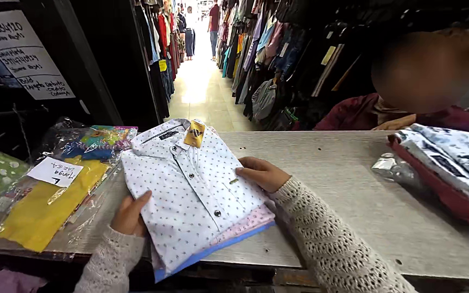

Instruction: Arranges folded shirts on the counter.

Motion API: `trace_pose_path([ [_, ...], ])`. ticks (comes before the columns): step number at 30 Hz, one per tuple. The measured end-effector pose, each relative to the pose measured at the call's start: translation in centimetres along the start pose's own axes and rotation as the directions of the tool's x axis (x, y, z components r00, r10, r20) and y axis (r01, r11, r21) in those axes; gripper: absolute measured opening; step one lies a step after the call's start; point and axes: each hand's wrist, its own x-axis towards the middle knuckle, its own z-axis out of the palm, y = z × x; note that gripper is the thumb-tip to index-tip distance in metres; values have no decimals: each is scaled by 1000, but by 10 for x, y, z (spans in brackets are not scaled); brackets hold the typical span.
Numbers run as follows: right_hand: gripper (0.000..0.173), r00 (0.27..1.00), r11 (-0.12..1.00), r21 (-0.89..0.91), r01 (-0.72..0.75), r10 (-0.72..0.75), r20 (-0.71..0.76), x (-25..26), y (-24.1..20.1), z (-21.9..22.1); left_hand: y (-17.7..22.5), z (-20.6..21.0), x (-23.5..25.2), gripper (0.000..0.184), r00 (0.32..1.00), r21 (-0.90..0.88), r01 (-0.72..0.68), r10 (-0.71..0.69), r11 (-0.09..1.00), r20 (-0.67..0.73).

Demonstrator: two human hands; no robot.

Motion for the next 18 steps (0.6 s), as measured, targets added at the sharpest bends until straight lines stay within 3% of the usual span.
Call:
trace_pose_path([
  [3,21,996,997,-29,72,-74,-46,-21,9,-1,17,0,21,37,994,149,-90,99,985,-56],
  [6,19,976,979,93,184,-171,-133,-33,12,4,33,6,37,47,975,171,-215,221,962,-17],
  [10,22,980,977,122,177,-164,-108,-36,36,8,5,-4,56,49,993,269,-107,114,957,-10],
  [13,21,984,985,104,141,-128,-120,-38,45,10,6,-1,22,38,999,310,-13,21,951,-24],
  [15,16,987,990,73,118,-109,-119,-41,47,10,9,-1,-17,28,999,301,5,-19,954,44],
  [18,18,991,994,25,104,-101,-88,-41,51,10,-5,-19,-58,25,986,136,36,-58,990,155],
])
